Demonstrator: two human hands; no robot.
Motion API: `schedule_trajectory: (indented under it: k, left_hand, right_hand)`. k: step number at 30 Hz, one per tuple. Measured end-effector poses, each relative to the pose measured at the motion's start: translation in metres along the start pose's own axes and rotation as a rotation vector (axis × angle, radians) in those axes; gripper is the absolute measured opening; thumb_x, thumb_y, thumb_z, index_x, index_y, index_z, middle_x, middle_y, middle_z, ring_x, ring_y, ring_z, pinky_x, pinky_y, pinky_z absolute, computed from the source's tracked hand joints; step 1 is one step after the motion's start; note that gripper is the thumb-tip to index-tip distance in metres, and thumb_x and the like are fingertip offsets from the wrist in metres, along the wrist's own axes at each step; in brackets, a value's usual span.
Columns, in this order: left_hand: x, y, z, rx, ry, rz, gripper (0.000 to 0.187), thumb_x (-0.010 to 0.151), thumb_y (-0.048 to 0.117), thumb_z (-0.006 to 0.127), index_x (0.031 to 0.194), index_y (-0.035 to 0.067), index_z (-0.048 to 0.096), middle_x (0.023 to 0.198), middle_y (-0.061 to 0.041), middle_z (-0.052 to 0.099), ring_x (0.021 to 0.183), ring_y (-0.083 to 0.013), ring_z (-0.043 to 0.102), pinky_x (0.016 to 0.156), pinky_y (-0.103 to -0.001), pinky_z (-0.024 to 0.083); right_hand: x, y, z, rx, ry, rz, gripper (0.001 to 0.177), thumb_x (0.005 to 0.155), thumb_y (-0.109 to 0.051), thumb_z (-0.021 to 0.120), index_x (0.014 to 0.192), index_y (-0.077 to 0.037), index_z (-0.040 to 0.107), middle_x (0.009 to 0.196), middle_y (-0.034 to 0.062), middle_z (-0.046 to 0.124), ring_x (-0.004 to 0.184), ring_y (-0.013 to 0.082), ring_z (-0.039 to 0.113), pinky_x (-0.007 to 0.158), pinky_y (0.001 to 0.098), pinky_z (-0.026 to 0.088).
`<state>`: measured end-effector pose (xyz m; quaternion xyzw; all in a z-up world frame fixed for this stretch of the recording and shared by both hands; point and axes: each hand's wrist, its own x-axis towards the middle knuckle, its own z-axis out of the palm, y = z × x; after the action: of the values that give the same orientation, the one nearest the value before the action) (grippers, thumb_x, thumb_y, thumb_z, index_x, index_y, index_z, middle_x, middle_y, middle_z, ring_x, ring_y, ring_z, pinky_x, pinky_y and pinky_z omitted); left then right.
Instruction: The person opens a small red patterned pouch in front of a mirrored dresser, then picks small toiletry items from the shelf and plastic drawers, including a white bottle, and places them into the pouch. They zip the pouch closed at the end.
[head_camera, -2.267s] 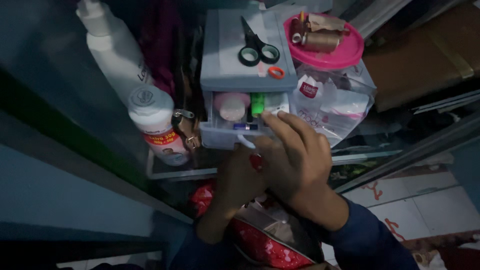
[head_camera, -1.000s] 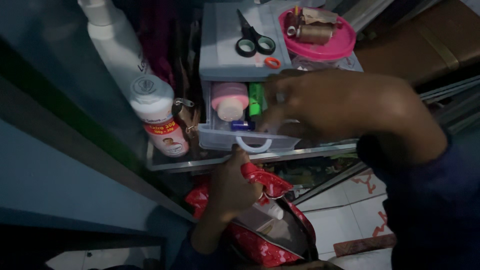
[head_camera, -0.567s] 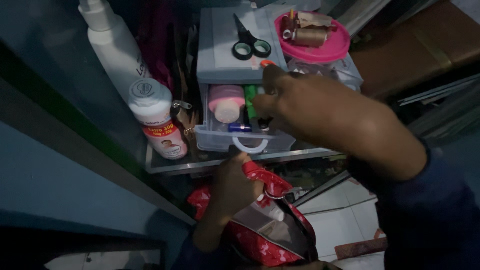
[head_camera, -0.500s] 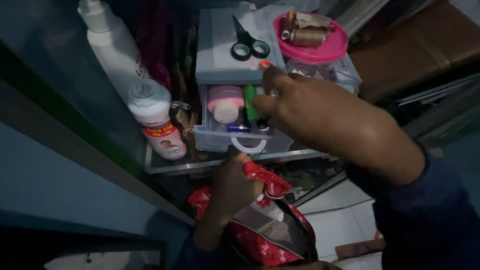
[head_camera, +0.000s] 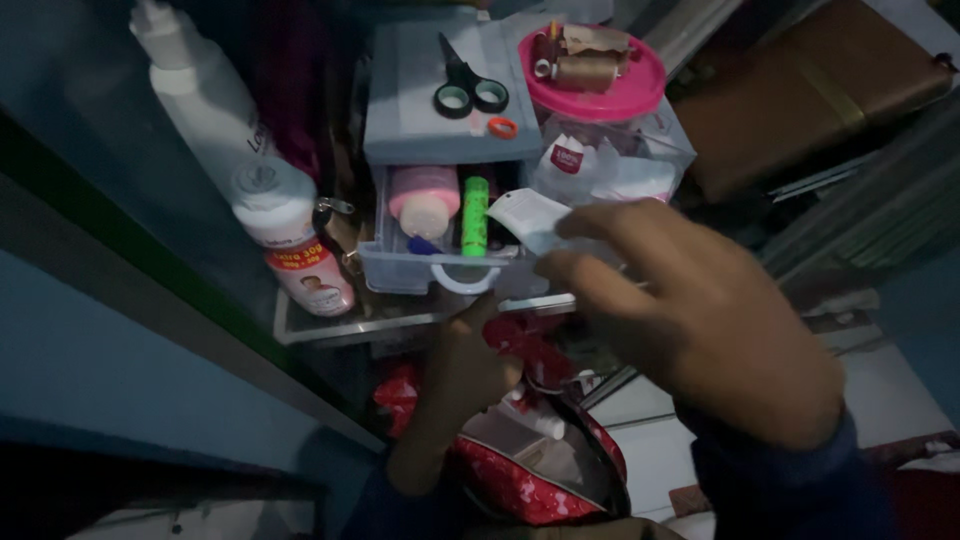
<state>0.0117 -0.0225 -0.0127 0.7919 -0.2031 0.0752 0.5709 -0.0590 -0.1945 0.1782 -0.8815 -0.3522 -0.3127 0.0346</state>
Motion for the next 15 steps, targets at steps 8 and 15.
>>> schedule_trajectory:
  k: [8, 15]
  left_hand:
    - [-0.009, 0.004, 0.016, 0.122, -0.036, -0.126, 0.068, 0.065, 0.013, 0.068, 0.133, 0.014, 0.066, 0.082, -0.02, 0.073, 0.076, -0.035, 0.074, 0.071, -0.042, 0.059]
    - [-0.02, -0.019, 0.039, 0.027, 0.063, 0.15, 0.056, 0.073, 0.001, 0.067, 0.127, 0.013, 0.069, 0.104, -0.014, 0.079, 0.095, -0.0275, 0.079, 0.08, -0.036, 0.061]
  right_hand:
    - [-0.078, 0.026, 0.039, 0.484, 0.494, 0.337, 0.016, 0.104, -0.011, 0.067, 0.117, -0.005, 0.062, 0.116, 0.0134, 0.068, 0.094, 0.0187, 0.07, 0.076, 0.0313, 0.061]
    - [-0.164, 0.024, 0.156, 1.771, 0.56, 0.746, 0.02, 0.105, -0.014, 0.065, 0.119, -0.001, 0.059, 0.098, 0.0165, 0.066, 0.068, 0.018, 0.065, 0.063, 0.0288, 0.054]
